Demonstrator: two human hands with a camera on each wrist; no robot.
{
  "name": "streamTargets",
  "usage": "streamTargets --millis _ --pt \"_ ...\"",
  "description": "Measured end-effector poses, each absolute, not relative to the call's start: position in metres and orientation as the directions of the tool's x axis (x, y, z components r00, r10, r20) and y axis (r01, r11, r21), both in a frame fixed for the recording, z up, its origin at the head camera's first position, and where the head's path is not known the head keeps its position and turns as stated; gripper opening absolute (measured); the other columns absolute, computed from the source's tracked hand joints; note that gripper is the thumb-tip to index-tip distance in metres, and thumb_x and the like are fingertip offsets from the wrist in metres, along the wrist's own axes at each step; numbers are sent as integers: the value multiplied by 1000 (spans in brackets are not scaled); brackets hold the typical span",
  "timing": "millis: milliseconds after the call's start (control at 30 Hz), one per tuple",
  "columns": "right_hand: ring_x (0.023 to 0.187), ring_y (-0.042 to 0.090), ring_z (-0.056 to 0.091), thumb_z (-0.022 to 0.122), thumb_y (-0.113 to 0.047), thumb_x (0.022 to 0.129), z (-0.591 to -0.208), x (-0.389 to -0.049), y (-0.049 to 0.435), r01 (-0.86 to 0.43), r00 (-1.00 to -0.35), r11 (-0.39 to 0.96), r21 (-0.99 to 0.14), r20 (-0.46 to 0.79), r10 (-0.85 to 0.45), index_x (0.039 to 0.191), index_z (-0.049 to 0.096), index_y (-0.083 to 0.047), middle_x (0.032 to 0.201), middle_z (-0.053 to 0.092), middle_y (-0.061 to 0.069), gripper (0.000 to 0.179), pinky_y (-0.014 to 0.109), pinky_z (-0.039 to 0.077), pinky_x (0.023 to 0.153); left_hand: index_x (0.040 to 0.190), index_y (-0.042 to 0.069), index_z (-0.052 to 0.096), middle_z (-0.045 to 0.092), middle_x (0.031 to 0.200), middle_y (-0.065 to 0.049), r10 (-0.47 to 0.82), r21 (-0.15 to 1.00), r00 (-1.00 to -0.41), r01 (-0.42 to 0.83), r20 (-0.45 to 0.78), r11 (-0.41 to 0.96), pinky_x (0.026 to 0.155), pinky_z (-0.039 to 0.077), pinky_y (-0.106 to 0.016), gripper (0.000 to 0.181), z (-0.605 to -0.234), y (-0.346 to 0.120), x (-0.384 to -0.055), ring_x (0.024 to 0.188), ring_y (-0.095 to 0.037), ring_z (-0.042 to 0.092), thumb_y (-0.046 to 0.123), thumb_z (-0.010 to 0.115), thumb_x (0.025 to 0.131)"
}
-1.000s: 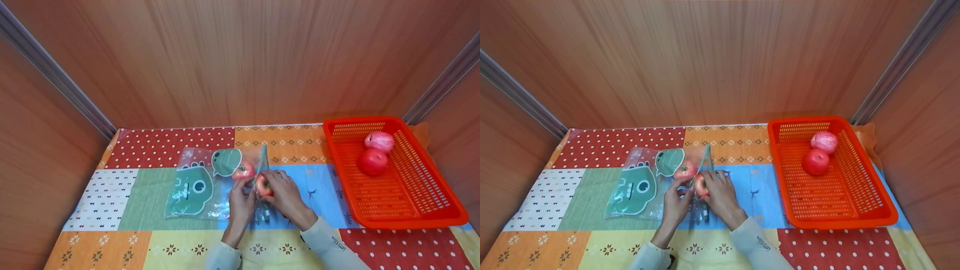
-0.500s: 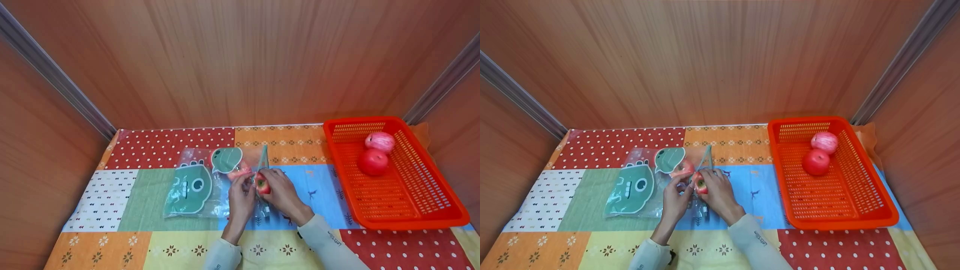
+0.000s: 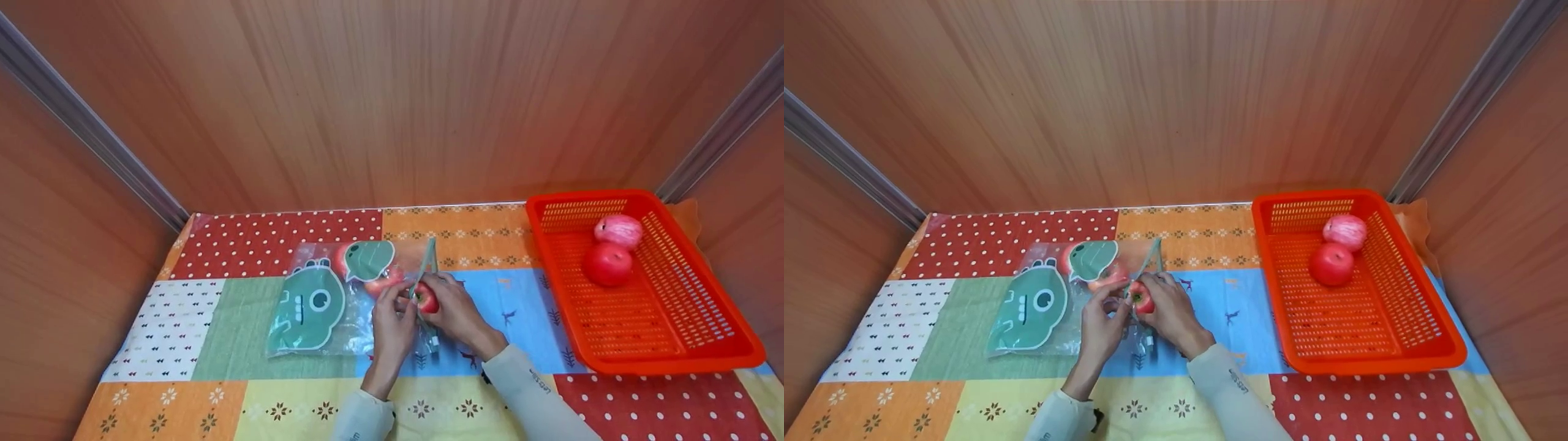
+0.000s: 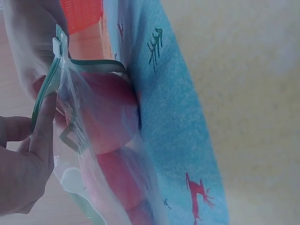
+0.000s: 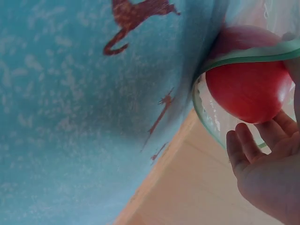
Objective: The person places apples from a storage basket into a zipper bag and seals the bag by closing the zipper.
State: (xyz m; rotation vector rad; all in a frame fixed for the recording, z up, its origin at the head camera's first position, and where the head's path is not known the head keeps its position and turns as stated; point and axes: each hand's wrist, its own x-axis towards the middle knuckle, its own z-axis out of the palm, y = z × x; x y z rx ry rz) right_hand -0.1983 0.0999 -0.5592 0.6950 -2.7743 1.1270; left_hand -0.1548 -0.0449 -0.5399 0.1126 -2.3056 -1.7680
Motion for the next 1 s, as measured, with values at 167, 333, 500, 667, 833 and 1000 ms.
streamTargets --millis 167,333,500,667,833,1000 --pt "125 35 57 87 -9 87 -561 -201 98 -427 -895 613 -665 214 -391 147 58 -6 136 64 18 67 56 55 100 122 2 74 67 103 -9 -212 958 -966 88 149 272 71 58 -23 30 -541 -46 -154 80 -17 63 -10 69 94" --pt "126 37 57 86 -7 88 -562 -204 97 -399 -902 597 -696 179 -393 147 57 -4 137 61 20 66 57 55 101 122 1 74 67 103 -10 -217 953 -960 114 179 279 72 60 -25 31 -541 -47 -155 81 -17 64 -10 70 94" --pt "126 40 57 86 -5 87 -562 -207 96 -437 -883 571 -695 210 -420 143 58 2 137 61 23 63 59 54 101 120 -1 74 68 103 -12 -232 939 -948 141 219 312 74 62 -29 30 -542 -47 -155 81 -21 67 -10 71 92" --pt "135 44 53 83 -2 89 -566 -208 95 -455 -872 551 -700 223 -437 147 54 4 148 54 26 65 59 52 106 121 0 74 69 104 -12 -238 942 -950 121 201 314 73 62 -28 30 -540 -46 -155 81 -20 68 -10 71 92" --pt "142 45 45 84 -1 88 -567 -208 96 -473 -861 551 -687 227 -456 150 52 2 156 50 25 69 61 50 108 123 1 74 69 106 -12 -233 952 -959 86 158 293 74 61 -27 32 -538 -46 -154 82 -20 67 -10 70 93" --pt "139 41 44 87 -6 86 -568 -206 102 -484 -852 571 -662 208 -481 153 51 -3 158 48 21 76 58 53 106 123 2 74 69 106 -11 -228 954 -963 75 145 291 74 61 -26 32 -539 -46 -152 84 -20 67 -8 71 94"
